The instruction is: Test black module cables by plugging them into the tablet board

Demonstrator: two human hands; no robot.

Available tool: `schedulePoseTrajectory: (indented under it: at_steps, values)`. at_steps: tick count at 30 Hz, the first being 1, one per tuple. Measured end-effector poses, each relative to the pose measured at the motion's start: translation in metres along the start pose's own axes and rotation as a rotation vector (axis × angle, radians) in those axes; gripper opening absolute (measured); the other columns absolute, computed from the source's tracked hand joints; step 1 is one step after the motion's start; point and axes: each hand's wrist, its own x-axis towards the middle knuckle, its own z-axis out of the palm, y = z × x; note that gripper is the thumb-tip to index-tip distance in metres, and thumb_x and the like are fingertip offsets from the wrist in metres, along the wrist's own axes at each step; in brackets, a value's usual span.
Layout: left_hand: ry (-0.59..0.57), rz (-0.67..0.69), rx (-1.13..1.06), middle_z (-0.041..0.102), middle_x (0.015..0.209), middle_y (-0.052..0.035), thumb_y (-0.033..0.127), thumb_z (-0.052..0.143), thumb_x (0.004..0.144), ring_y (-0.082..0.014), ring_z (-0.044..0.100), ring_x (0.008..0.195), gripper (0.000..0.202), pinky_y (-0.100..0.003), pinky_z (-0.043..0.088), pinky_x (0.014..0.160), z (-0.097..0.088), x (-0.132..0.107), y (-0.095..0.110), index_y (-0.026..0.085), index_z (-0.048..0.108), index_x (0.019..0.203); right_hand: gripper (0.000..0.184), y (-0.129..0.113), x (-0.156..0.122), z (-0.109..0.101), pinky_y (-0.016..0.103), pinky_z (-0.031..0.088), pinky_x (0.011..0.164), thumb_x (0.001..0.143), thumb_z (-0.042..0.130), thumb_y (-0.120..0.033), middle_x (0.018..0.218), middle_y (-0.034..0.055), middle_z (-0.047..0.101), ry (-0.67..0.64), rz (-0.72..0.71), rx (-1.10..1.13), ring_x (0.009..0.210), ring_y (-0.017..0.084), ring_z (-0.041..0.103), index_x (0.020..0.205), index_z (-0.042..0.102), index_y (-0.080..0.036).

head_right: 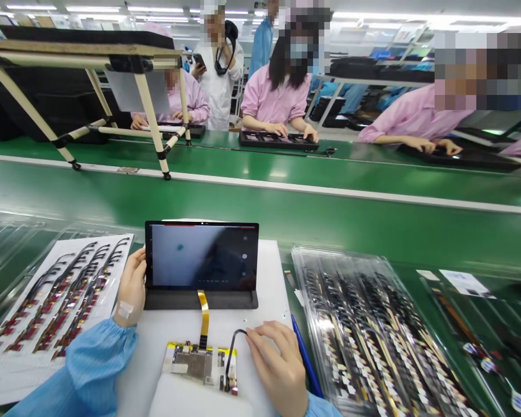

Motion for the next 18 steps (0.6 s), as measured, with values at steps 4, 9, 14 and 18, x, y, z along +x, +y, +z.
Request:
schedulePoseTrajectory:
  at_steps: [4, 9, 14, 18]
  values:
    - [0.010, 0.004, -0.003, 0.058, 0.105, -0.0077, 0.035, 0.048, 0.083, -0.0190, 0.054, 0.101, 0.034, -0.031, 0.041, 0.091, 0.0006, -0.0003, 0.0012, 0.017, 0.052, 0.110, 0.015, -0.0007, -0.0022, -0.0017, 0.029, 0.050, 0.066, 0.081, 0.054, -0.004, 0.075, 0.0045, 0.057, -0.015, -0.020, 0.048, 0.080, 0.014, 0.054, 0.085, 0.061, -0.016]
    - [0.014, -0.005, -0.007, 0.058, 0.106, -0.0081, 0.035, 0.048, 0.082, -0.0187, 0.053, 0.100, 0.034, -0.031, 0.040, 0.091, 0.0011, -0.0001, 0.0013, 0.016, 0.052, 0.111, 0.020, -0.0015, -0.0036, -0.0045, 0.028, 0.050, 0.065, 0.081, 0.052, -0.002, 0.076, 0.0048, 0.057, -0.017, -0.050, 0.044, 0.079, 0.014, 0.054, 0.087, 0.063, -0.017]
    - [0.014, -0.012, -0.011, 0.058, 0.106, -0.0072, 0.035, 0.049, 0.082, -0.0187, 0.053, 0.101, 0.033, -0.031, 0.040, 0.091, 0.0009, 0.0000, 0.0007, 0.017, 0.053, 0.110, 0.021, -0.0020, -0.0039, -0.0062, 0.028, 0.049, 0.065, 0.081, 0.051, -0.002, 0.076, 0.0048, 0.058, -0.021, -0.058, 0.022, 0.079, 0.014, 0.054, 0.086, 0.063, -0.018]
    - [0.015, -0.008, -0.015, 0.058, 0.105, -0.0064, 0.035, 0.049, 0.082, -0.0184, 0.053, 0.101, 0.032, -0.030, 0.039, 0.091, 0.0013, 0.0002, 0.0006, 0.017, 0.053, 0.108, 0.020, -0.0018, -0.0034, -0.0062, 0.028, 0.049, 0.065, 0.081, 0.051, -0.002, 0.076, 0.0048, 0.057, -0.028, -0.062, 0.011, 0.079, 0.014, 0.054, 0.086, 0.063, -0.018]
